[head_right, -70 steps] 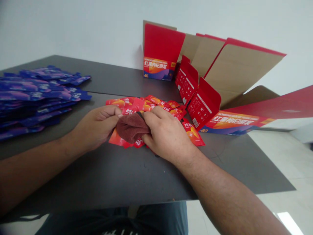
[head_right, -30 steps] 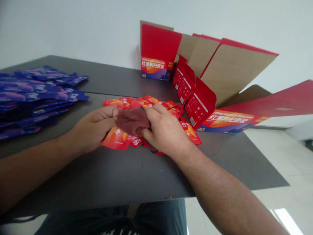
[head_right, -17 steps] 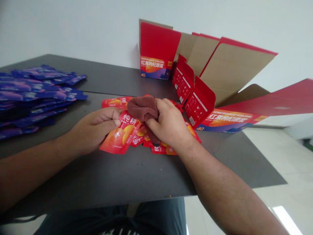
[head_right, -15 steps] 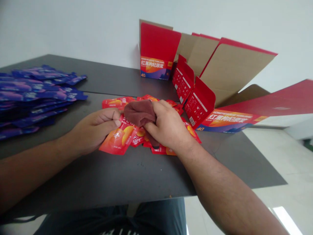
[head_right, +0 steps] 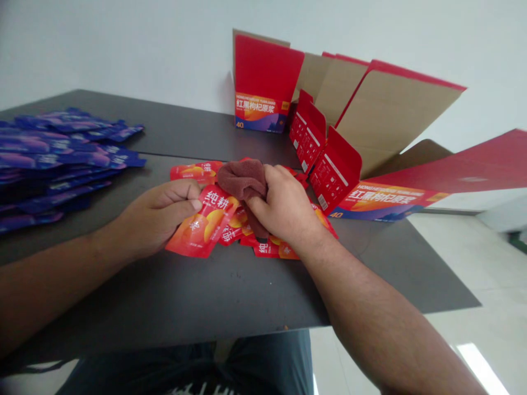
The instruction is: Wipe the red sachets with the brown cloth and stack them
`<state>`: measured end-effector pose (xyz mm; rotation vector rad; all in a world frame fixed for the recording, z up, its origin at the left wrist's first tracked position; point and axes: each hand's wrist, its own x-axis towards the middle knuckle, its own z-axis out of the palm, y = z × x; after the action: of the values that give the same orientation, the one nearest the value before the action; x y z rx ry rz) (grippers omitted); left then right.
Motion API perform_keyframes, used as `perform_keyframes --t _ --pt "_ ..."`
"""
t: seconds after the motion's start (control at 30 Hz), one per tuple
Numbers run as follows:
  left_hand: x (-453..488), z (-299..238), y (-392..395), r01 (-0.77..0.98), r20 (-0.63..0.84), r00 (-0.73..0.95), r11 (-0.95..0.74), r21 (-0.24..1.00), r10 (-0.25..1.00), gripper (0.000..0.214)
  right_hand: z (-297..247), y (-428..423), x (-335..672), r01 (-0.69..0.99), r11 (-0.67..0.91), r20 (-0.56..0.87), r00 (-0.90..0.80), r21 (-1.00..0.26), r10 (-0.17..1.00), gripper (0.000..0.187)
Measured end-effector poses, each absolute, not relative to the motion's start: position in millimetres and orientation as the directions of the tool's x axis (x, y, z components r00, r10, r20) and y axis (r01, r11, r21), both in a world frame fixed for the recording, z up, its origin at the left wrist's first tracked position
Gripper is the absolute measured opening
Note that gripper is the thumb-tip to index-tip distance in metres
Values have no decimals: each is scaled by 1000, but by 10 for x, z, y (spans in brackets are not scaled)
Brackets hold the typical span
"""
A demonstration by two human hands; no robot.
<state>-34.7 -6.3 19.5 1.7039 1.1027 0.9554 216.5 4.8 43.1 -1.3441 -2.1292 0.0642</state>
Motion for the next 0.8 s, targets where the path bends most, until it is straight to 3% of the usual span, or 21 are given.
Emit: perform_keyframes --t 0.23,0.37,0.53,0.8 --pt "-342 202 -74 256 109 312 -194 947 944 20 439 47 2162 772 524 490 -321 -360 811 36" --pt "-344 196 -69 256 121 302 -203 945 946 21 442 55 2173 756 571 493 -382 -320 782 31" --pt "-342 194 -63 264 121 278 -197 944 953 22 440 56 2186 787 531 492 -343 -314 800 33" --pt "-341 181 -52 300 130 258 -207 931 957 22 402 -32 2108 720 638 446 -493 -273 747 13"
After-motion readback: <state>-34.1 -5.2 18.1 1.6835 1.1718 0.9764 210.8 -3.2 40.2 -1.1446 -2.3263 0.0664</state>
